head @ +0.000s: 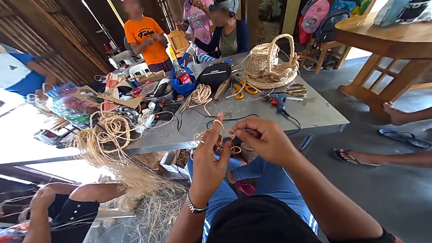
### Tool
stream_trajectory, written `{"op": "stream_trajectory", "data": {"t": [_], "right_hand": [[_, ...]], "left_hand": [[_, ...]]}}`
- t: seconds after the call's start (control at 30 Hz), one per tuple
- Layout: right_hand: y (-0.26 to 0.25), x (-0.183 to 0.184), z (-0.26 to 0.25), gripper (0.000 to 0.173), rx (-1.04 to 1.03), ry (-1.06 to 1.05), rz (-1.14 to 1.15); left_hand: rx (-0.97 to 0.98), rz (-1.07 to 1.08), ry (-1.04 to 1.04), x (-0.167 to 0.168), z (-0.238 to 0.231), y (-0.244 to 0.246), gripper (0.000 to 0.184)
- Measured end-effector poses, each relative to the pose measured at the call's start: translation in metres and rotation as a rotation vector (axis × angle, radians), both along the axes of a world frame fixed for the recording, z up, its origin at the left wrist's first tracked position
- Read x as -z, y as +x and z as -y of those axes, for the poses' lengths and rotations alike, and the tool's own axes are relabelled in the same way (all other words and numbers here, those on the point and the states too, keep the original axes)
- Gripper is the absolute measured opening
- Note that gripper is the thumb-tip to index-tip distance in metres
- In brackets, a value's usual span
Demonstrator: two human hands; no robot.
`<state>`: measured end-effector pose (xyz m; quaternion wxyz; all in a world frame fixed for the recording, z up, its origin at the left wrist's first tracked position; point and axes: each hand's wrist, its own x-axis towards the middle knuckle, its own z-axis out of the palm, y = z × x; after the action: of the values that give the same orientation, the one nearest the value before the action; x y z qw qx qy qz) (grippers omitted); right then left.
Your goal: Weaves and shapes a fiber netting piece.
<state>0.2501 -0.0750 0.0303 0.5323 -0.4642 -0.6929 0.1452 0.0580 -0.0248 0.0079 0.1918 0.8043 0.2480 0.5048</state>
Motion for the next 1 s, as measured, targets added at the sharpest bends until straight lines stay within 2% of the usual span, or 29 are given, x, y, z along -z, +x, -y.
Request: {"op": "stream_trajectory", "data": {"t": [0.17, 0.37, 0.5, 0.7, 0.87, 1.0], "right_hand": [[-0.005, 0.005, 0.001, 0.015, -0.03, -0.008, -0.086], [-0.003, 0.017, -0.007, 0.023, -0.086, 0.086, -0.027], [0.002, 0.016, -0.005, 0.027, -0.175, 0.016, 0.042], [0.004, 0.013, -0.002, 0.021, -0.216, -0.08, -0.078], [0.004, 0.006, 0.004, 0.016, -0.213, -0.125, -0.077], [0.009, 0.001, 0.002, 0.018, -0.184, -0.225, 0.033]], "left_hand": [[0.028, 0.028, -0.032, 0.0, -0.001, 0.0, 0.061], [-0.013, 0.027, -0.05, -0.001, 0.002, 0.0, 0.052], [-0.017, 0.032, -0.017, -0.001, 0.006, 0.0, 0.048], [-0.001, -0.01, -0.024, 0.0, 0.01, -0.002, 0.052], [-0.007, -0.099, 0.024, 0.0, 0.013, -0.003, 0.052], [-0.063, -0.234, 0.063, -0.001, 0.013, -0.005, 0.055]]}}
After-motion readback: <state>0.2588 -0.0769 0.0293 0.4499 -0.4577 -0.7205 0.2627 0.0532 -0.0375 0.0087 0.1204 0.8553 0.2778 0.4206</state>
